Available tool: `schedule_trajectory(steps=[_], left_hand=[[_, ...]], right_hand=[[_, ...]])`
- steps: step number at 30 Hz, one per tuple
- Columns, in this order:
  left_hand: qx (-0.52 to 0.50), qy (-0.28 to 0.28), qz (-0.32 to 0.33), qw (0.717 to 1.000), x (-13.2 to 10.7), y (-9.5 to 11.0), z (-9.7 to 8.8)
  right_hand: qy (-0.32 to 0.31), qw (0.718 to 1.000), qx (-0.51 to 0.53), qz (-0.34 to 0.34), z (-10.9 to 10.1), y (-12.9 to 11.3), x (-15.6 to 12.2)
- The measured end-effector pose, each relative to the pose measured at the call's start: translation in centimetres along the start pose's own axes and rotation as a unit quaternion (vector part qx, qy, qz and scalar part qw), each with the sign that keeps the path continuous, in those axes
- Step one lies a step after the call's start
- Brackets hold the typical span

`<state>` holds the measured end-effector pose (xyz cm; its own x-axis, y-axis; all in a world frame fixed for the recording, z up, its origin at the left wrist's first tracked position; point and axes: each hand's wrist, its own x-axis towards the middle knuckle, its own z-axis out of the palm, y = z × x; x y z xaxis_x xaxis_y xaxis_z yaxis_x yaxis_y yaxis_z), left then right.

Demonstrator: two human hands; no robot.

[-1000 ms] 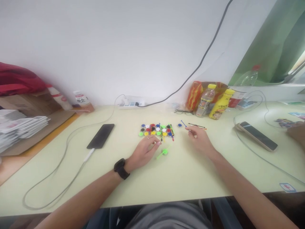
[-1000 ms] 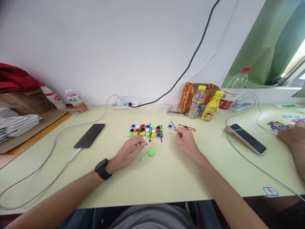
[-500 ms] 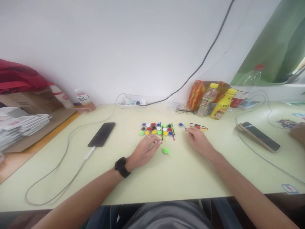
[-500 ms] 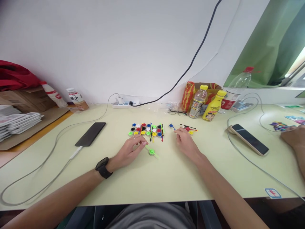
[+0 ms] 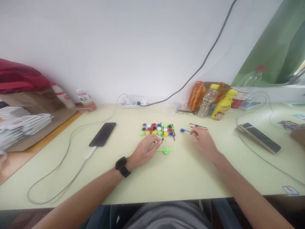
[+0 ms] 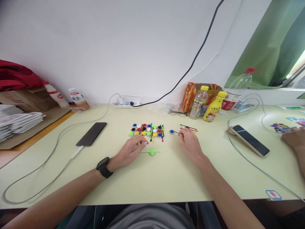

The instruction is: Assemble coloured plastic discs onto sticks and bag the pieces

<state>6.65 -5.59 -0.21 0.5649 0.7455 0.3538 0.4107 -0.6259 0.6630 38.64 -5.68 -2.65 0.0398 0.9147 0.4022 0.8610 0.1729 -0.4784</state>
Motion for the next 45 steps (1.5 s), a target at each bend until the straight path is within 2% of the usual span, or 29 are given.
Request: schedule_trajectory(steps=[9,12,14,16,18,20,22,26,29,32,38,45], left_hand=[[-0.007,-0.090,0.048,0.995,-0.5,0.1,-0.1],[-0.027,-0.143,0.074,0.987,-0.7,0.8,-0.4],[-0.043,-0.169,0.087,0.981,-0.8,1.2,-0.5],[-0.049,-0.155,0.079,0.984,-0.9,1.3,-0.4],[-0.039,-0.108,0.059,0.992,-0.8,1.0,-0.2],[-0.023,-0.069,0.045,0.996,-0.6,0.5,0.0],[-0.010,-0.052,0.038,0.998,-0.5,0.0,0.1],[-0.002,-0.040,0.033,0.999,-0.4,-0.6,0.1],[-0.007,-0.039,0.035,0.999,-0.4,-0.6,0.2],[-0.005,-0.042,0.027,0.999,-0.4,-0.5,0.2],[-0.001,-0.047,0.038,0.998,-0.3,0.0,0.2],[0.006,-0.060,0.030,0.998,-0.3,0.2,0.1]], right_hand=[[0.003,0.994,-0.095,0.048,-1.0,-0.7,-0.3],[-0.022,0.998,-0.047,0.027,-0.8,-0.9,-0.4],[-0.079,0.996,0.029,-0.005,-0.7,-1.5,-0.5],[-0.160,0.979,0.118,-0.048,-0.6,-2.7,-0.9],[-0.234,0.948,0.198,-0.091,-0.6,-4.0,-1.4],[-0.271,0.922,0.254,-0.112,-0.5,-5.2,-1.9],[-0.266,0.915,0.285,-0.101,-0.5,-5.8,-2.1],[-0.205,0.929,0.305,-0.045,-0.7,-5.6,-1.9],[-0.225,0.930,0.288,-0.035,-0.7,-5.5,-2.0],[-0.272,0.923,0.266,-0.055,-0.3,-6.0,-2.5],[-0.231,0.945,0.208,-0.107,0.1,-6.8,-3.0],[-0.257,0.931,0.173,-0.191,-0.3,-7.7,-3.7]])
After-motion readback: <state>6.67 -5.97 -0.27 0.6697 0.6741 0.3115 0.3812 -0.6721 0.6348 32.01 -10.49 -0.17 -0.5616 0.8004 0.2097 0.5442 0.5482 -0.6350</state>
